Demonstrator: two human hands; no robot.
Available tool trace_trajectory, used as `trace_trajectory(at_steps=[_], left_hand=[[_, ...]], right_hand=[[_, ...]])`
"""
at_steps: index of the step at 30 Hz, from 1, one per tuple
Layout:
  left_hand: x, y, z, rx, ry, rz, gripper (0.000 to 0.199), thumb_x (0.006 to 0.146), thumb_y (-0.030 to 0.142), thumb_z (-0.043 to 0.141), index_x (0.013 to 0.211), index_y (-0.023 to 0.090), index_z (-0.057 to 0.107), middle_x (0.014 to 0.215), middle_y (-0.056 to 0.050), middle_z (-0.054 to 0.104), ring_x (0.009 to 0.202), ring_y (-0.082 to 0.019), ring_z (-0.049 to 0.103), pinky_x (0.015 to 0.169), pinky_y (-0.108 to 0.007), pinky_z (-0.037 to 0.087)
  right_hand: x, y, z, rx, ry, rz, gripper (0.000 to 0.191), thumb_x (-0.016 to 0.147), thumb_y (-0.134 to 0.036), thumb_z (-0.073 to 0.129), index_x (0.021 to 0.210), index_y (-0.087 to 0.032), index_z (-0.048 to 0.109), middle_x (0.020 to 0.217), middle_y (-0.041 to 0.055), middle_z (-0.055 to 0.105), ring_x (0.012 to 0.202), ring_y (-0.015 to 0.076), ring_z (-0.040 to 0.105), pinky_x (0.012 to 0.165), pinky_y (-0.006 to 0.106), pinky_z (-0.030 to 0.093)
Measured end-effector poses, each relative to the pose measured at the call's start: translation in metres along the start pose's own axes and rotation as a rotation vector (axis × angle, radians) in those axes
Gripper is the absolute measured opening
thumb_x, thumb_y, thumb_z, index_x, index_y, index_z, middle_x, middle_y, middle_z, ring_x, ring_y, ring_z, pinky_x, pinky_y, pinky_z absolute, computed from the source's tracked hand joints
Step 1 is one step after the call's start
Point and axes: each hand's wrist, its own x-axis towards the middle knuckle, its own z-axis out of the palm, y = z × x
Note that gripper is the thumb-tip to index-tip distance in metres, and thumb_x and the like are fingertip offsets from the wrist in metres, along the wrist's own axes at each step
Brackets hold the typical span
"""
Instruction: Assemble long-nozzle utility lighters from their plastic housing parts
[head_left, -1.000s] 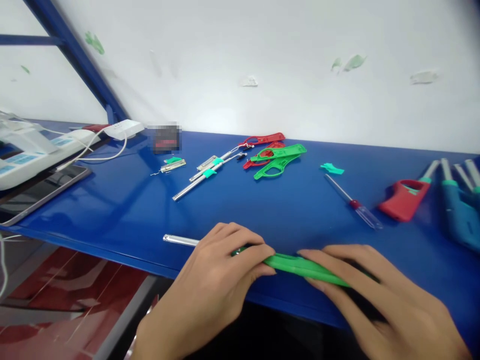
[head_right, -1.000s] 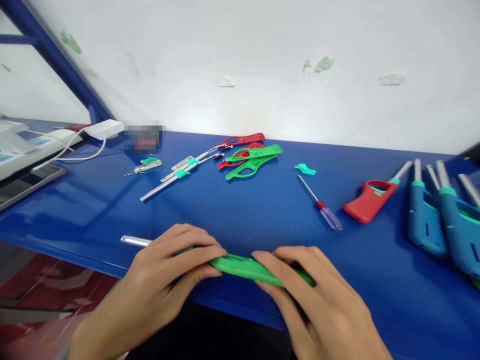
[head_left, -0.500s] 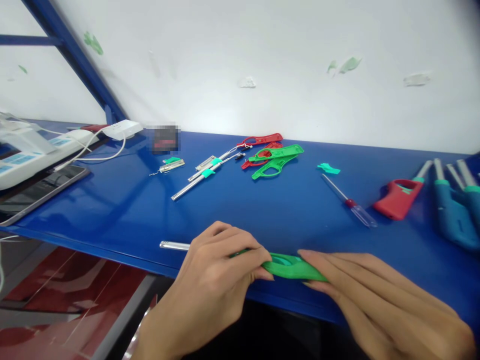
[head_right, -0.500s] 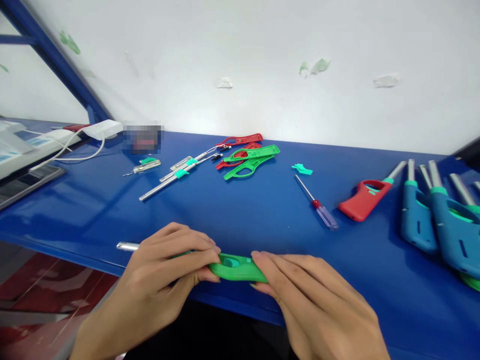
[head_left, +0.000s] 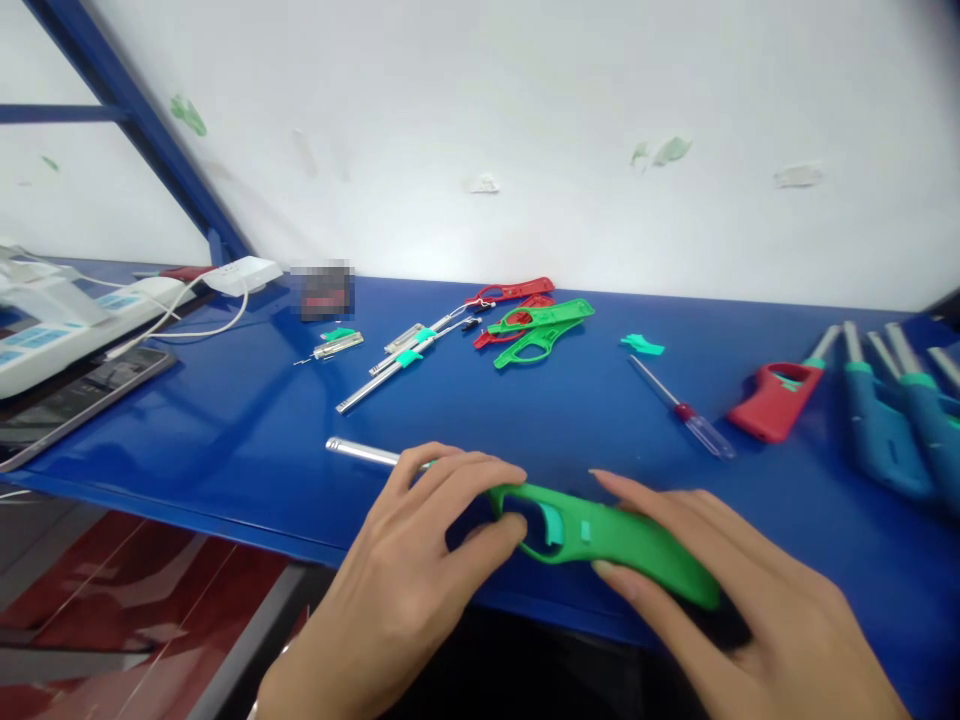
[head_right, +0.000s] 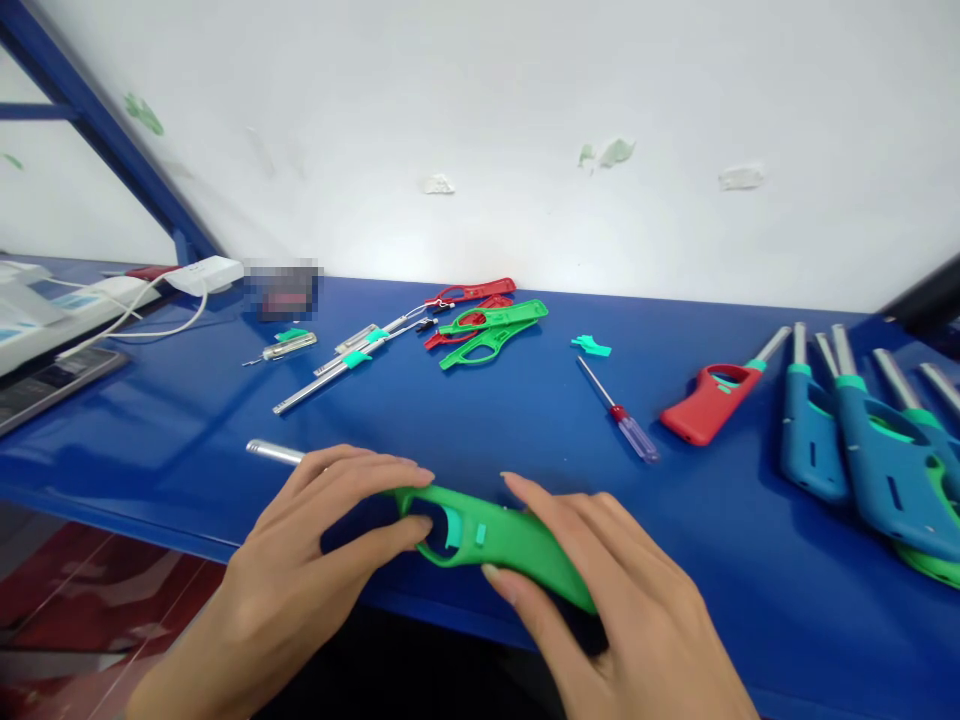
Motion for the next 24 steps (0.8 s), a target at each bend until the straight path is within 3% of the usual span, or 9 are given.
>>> trace_trajectory(at_steps=[3,6,10,12,15,19,24], left_hand=[[0.000,0.000,0.002,0.043,0.013,0.017,0.021,0.106,0.009,0.054,0.105,0.022,0.071,0.125,-0.002,0.074,0.115,-0.017,0.065,0.109,-0.035,0.046],[-0.002,0.000,0.005,0.043,-0.046,0.053,0.025,0.102,0.000,0.056,0.105,0.021,0.068,0.126,-0.004,0.074,0.115,-0.016,0.068,0.118,-0.039,0.039],[-0.002,0.002,0.008,-0.035,-0.082,-0.016,0.014,0.102,0.009,0.066,0.100,0.020,0.058,0.118,-0.001,0.077,0.114,-0.013,0.070,0.122,-0.032,0.031],[0.001,0.001,0.010,0.000,-0.077,-0.019,0.012,0.105,0.016,0.064,0.117,0.019,0.059,0.120,-0.001,0.076,0.112,-0.013,0.069,0.118,-0.032,0.033],[0.004,-0.001,0.013,0.075,-0.078,0.044,0.031,0.109,0.020,0.057,0.140,0.015,0.057,0.121,-0.003,0.075,0.106,-0.016,0.068,0.111,-0.036,0.038],[0.005,-0.004,0.016,0.038,-0.057,0.073,0.020,0.107,0.012,0.059,0.124,0.015,0.068,0.111,-0.002,0.075,0.097,-0.015,0.069,0.107,-0.038,0.041],[0.006,-0.003,0.018,-0.006,-0.001,0.074,0.023,0.100,-0.001,0.060,0.113,0.015,0.071,0.103,-0.001,0.076,0.088,-0.014,0.070,0.100,-0.037,0.044]], right_hand=[[0.000,0.001,0.000,0.049,0.019,0.010,0.032,0.106,-0.048,0.060,0.134,-0.034,0.061,0.113,-0.0067,0.073,0.097,0.0069,0.073,0.088,0.011,0.056],[-0.001,0.002,0.000,0.065,0.061,0.048,0.018,0.104,-0.044,0.064,0.119,-0.033,0.065,0.111,-0.0074,0.071,0.097,0.0052,0.072,0.093,0.008,0.051],[-0.002,0.003,-0.001,0.053,0.070,0.034,0.012,0.105,-0.039,0.062,0.113,-0.031,0.065,0.108,-0.0061,0.070,0.093,0.0058,0.072,0.089,0.008,0.052],[-0.002,0.003,-0.002,0.066,0.059,0.017,0.013,0.106,-0.040,0.062,0.115,-0.030,0.065,0.108,-0.0056,0.071,0.092,0.0062,0.073,0.089,0.009,0.053],[-0.002,0.002,-0.002,0.099,0.045,-0.002,0.019,0.106,-0.043,0.061,0.119,-0.030,0.065,0.112,-0.0058,0.074,0.097,0.0063,0.073,0.093,0.009,0.053],[-0.002,0.003,-0.002,0.101,0.042,-0.089,0.023,0.107,-0.037,0.060,0.129,-0.031,0.065,0.116,-0.0081,0.077,0.104,0.0055,0.072,0.101,0.010,0.051],[-0.001,0.002,-0.006,0.073,0.059,-0.191,0.021,0.109,-0.026,0.057,0.127,-0.027,0.066,0.118,-0.0078,0.078,0.105,0.0057,0.073,0.111,0.014,0.047]])
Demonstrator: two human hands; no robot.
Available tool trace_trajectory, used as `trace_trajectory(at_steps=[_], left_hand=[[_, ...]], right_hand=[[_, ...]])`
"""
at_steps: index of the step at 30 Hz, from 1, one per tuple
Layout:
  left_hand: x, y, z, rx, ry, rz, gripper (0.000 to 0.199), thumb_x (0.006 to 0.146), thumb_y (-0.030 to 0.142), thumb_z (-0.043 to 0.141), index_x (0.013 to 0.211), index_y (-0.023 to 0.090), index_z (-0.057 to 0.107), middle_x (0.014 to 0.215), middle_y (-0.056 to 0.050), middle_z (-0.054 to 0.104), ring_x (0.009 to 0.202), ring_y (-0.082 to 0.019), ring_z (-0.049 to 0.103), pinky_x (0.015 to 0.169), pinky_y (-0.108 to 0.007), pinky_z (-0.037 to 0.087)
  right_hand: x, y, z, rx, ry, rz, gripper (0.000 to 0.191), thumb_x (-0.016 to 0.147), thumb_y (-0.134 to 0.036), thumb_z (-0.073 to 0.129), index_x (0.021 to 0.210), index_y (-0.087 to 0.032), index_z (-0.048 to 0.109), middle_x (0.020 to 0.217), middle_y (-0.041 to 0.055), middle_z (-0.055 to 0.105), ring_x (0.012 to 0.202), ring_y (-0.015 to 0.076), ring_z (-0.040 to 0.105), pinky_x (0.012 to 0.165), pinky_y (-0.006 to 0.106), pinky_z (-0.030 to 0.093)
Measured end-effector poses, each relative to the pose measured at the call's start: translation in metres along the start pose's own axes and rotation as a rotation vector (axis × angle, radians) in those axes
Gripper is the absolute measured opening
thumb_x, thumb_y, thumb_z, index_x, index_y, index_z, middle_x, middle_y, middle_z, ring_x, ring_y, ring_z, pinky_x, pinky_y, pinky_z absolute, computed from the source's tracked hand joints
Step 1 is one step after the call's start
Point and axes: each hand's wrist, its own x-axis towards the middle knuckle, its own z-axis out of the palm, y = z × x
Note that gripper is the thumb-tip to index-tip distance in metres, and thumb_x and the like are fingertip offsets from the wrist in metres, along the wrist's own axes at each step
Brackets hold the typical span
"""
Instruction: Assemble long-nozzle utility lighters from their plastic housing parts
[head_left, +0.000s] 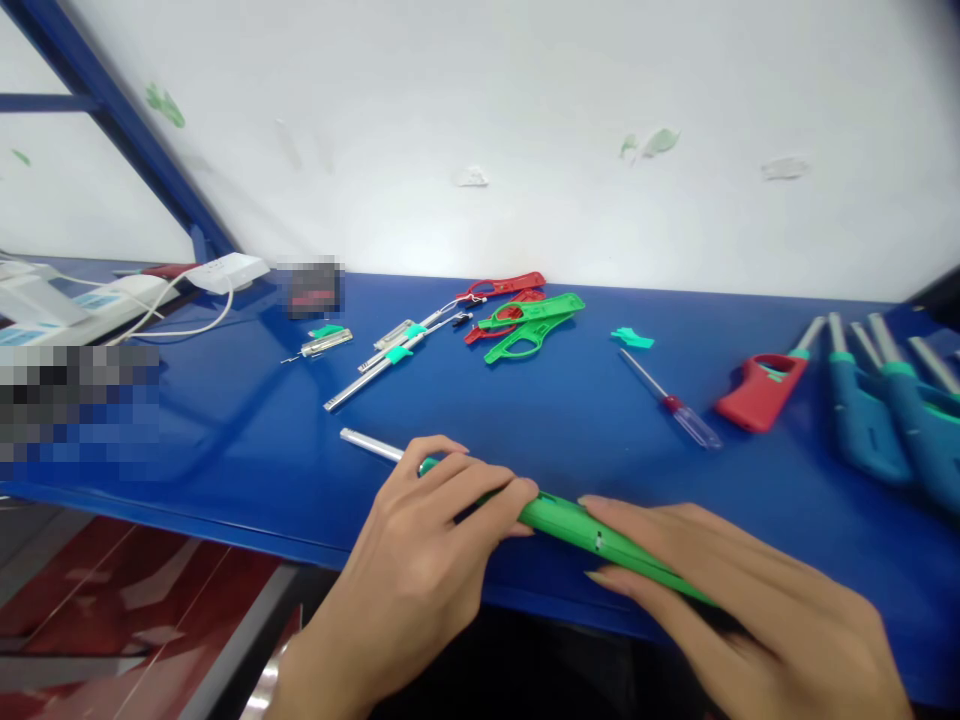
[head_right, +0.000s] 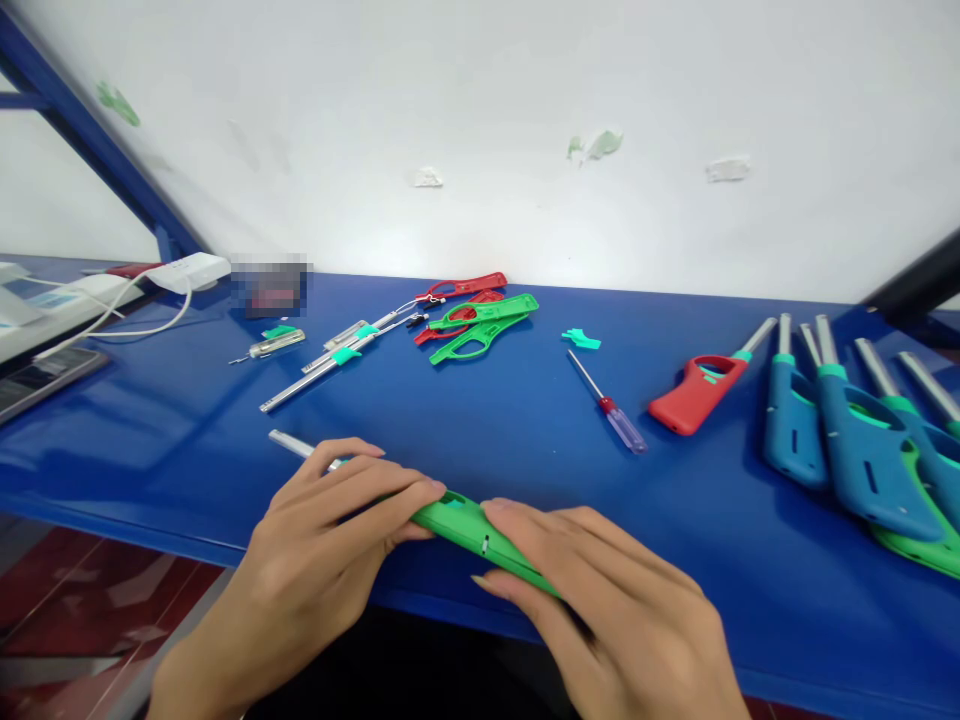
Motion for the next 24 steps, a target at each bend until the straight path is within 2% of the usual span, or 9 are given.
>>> trace_trajectory(at_steps=[3,5,7,9,11,14,18,21,24], left_hand=[[-0.0004,0.0002,0.0004,0.008,0.015,0.005,0.023,0.100,-0.002,0.059,0.111,0.015,0.072,0.101,0.000,0.076,0.086,-0.013,0.071,0.101,-0.037,0.043],[-0.0009,-0.0001,0.0004,0.010,0.021,0.003,0.024,0.100,-0.002,0.059,0.111,0.015,0.072,0.101,0.000,0.077,0.086,-0.013,0.072,0.102,-0.038,0.043],[-0.0010,-0.0011,0.0003,0.003,0.018,0.000,0.027,0.099,-0.004,0.059,0.112,0.016,0.071,0.102,0.001,0.077,0.086,-0.013,0.072,0.103,-0.038,0.042],[-0.0009,-0.0028,0.0000,0.015,0.035,-0.001,0.026,0.099,-0.004,0.059,0.113,0.016,0.070,0.105,0.001,0.077,0.086,-0.012,0.071,0.105,-0.038,0.042],[-0.0009,-0.0048,-0.0003,0.042,0.060,0.001,0.024,0.100,-0.002,0.060,0.113,0.016,0.069,0.106,0.001,0.077,0.087,-0.011,0.070,0.106,-0.037,0.041],[-0.0016,-0.0072,-0.0002,0.071,0.081,0.007,0.024,0.099,-0.001,0.062,0.114,0.016,0.069,0.107,0.001,0.077,0.089,-0.011,0.069,0.106,-0.036,0.042],[-0.0024,-0.0081,0.0011,0.070,0.075,0.018,0.024,0.099,-0.002,0.063,0.115,0.015,0.069,0.107,0.001,0.077,0.090,-0.011,0.069,0.106,-0.036,0.042],[-0.0028,-0.0075,0.0017,0.070,0.075,0.007,0.022,0.100,0.000,0.063,0.115,0.015,0.069,0.106,0.000,0.077,0.089,-0.012,0.068,0.106,-0.037,0.042],[-0.0017,-0.0056,-0.0005,0.061,0.050,-0.003,0.024,0.101,-0.001,0.059,0.116,0.015,0.070,0.108,-0.001,0.076,0.091,-0.014,0.068,0.107,-0.038,0.041]], right_hand=[[0.0001,-0.0011,-0.0013,0.004,-0.005,-0.026,0.021,0.109,-0.023,0.056,0.126,-0.027,0.067,0.122,-0.0082,0.077,0.109,0.0043,0.071,0.119,0.014,0.040],[0.0003,-0.0011,-0.0009,0.010,0.000,-0.017,0.021,0.108,-0.023,0.057,0.127,-0.027,0.067,0.120,-0.0088,0.078,0.108,0.0041,0.072,0.119,0.014,0.039],[0.0010,-0.0004,-0.0007,0.022,0.003,0.034,0.022,0.108,-0.028,0.058,0.128,-0.030,0.066,0.118,-0.0104,0.079,0.103,0.0031,0.074,0.114,0.010,0.043],[0.0017,0.0007,-0.0017,0.037,-0.001,0.128,0.026,0.107,-0.041,0.061,0.131,-0.033,0.066,0.119,-0.0123,0.078,0.099,0.0014,0.075,0.105,0.003,0.044],[0.0017,0.0021,-0.0040,0.061,-0.021,0.192,0.032,0.106,-0.047,0.062,0.135,-0.036,0.064,0.123,-0.0139,0.077,0.102,0.0006,0.075,0.103,0.001,0.043],[0.0004,0.0035,-0.0072,0.095,-0.055,0.157,0.028,0.108,-0.036,0.059,0.136,-0.038,0.063,0.128,-0.0149,0.075,0.110,0.0022,0.073,0.106,0.006,0.045],[-0.0016,0.0029,-0.0078,0.085,-0.071,0.097,0.029,0.108,-0.026,0.058,0.135,-0.034,0.063,0.131,-0.0126,0.074,0.115,0.0040,0.072,0.107,0.009,0.048],[-0.0019,0.0018,-0.0077,0.091,-0.045,0.119,0.029,0.106,-0.026,0.060,0.134,-0.034,0.064,0.129,-0.0123,0.075,0.114,0.0051,0.073,0.108,0.010,0.048],[-0.0020,0.0017,-0.0077,0.120,-0.036,0.187,0.026,0.104,-0.034,0.065,0.129,-0.038,0.066,0.121,-0.0133,0.078,0.105,0.0054,0.076,0.102,0.008,0.051]])
